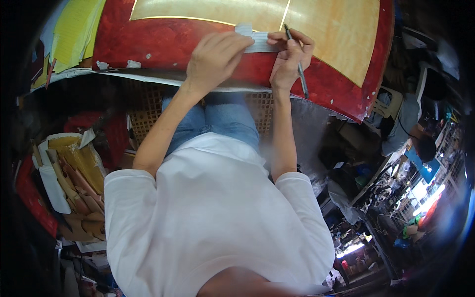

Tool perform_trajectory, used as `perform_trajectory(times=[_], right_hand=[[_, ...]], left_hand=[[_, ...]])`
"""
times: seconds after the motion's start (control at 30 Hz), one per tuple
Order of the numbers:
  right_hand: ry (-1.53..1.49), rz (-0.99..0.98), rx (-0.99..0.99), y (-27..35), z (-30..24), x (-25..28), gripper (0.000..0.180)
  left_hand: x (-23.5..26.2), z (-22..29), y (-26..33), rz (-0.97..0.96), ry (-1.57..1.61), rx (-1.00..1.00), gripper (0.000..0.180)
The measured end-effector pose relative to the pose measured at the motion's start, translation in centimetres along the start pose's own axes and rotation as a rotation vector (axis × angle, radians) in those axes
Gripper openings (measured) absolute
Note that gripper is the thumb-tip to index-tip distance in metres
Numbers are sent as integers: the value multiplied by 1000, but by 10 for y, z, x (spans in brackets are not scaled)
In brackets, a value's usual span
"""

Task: The person folds a small piece of brown leather, wraps it with a blue ribbon, and places it on the table. Then they write on a small paper, cut it with scissors, and attach it to the leather bundle. Finally, they place several leather rolls on the table and write in a notebook.

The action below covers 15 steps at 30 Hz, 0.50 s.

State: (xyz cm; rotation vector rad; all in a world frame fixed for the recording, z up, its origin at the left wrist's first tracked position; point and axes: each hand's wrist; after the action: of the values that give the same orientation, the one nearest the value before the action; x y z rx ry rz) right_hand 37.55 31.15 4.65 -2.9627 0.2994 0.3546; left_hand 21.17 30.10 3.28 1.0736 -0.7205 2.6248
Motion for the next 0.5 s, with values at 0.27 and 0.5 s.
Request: perform_trajectory(times=[0.27,0.5], right_hand=[[-358,-139,21,5,3,13,12],[474,-299,-23,5,-14,13,13]], left_hand=[[-2,-1,3,-9,16,52,31],[-2,-4,2,-24,-64,-57,27]])
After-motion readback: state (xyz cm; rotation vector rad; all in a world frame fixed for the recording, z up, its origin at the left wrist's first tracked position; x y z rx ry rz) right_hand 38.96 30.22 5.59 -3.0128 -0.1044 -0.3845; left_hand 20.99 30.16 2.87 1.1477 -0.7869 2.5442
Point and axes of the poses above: each hand's wrist, its own y-axis away from the middle knuckle, its own x-axis out of the back of the hand, z = x × y, and after that the axes turned 7 degrees about -z, right-handed
